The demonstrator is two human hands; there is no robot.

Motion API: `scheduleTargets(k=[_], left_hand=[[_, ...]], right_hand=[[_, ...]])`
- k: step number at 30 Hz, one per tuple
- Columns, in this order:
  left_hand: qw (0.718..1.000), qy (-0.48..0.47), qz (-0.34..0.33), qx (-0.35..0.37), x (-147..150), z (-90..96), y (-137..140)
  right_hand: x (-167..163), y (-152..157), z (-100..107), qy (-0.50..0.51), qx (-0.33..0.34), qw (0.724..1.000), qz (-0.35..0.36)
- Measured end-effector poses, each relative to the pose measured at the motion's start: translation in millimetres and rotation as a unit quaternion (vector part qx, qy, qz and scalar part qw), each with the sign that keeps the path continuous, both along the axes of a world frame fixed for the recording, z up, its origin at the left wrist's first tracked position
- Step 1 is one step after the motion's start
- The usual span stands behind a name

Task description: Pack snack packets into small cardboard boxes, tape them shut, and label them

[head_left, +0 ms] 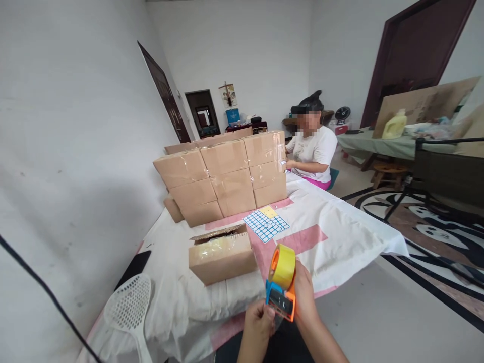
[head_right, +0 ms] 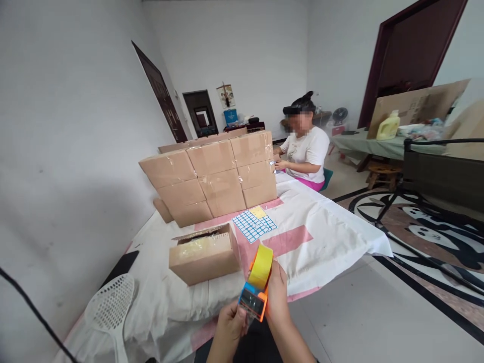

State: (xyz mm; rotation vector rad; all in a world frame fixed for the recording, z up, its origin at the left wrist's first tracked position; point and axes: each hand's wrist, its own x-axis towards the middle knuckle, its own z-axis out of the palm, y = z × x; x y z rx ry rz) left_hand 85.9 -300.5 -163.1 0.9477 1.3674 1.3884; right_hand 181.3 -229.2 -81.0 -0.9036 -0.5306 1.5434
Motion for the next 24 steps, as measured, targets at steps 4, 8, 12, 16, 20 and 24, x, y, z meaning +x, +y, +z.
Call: scheduleTargets(k=[4, 8, 12, 16, 20, 24], left_hand=[[1.0, 0.003, -0.016, 0.003, -3, 0.7, 1], [1.0, -0.003, -0.015, 0.009, -4, -10.2, -2], [0.999, -0.029, -0.022, 0.009, -2, -19.4, -4], [0.998, -0.053, -0.028, 0.008, 2, -16.9, -5], [0.998, -0.061, -0.023, 0.011, 3, -13.9, -5], [0.999, -0.053, 0.008, 0.008, -2, -16.7, -6]], right_hand=[[-1, 1, 4, -0.027, 0.014, 0.999, -0.019], [-2, 0, 0, -0.023, 0.016, 1.0, -0.002], [-5, -2, -5, -0.007, 0.005, 1.0, -0.011], [-6, -1, -8, 0.031, -0.014, 0.999, 0.002], [-5, 1, -11, 0.029, -0.014, 0.999, -0.002], [-7, 1, -20, -0.03, 0.012, 0.999, -0.011]])
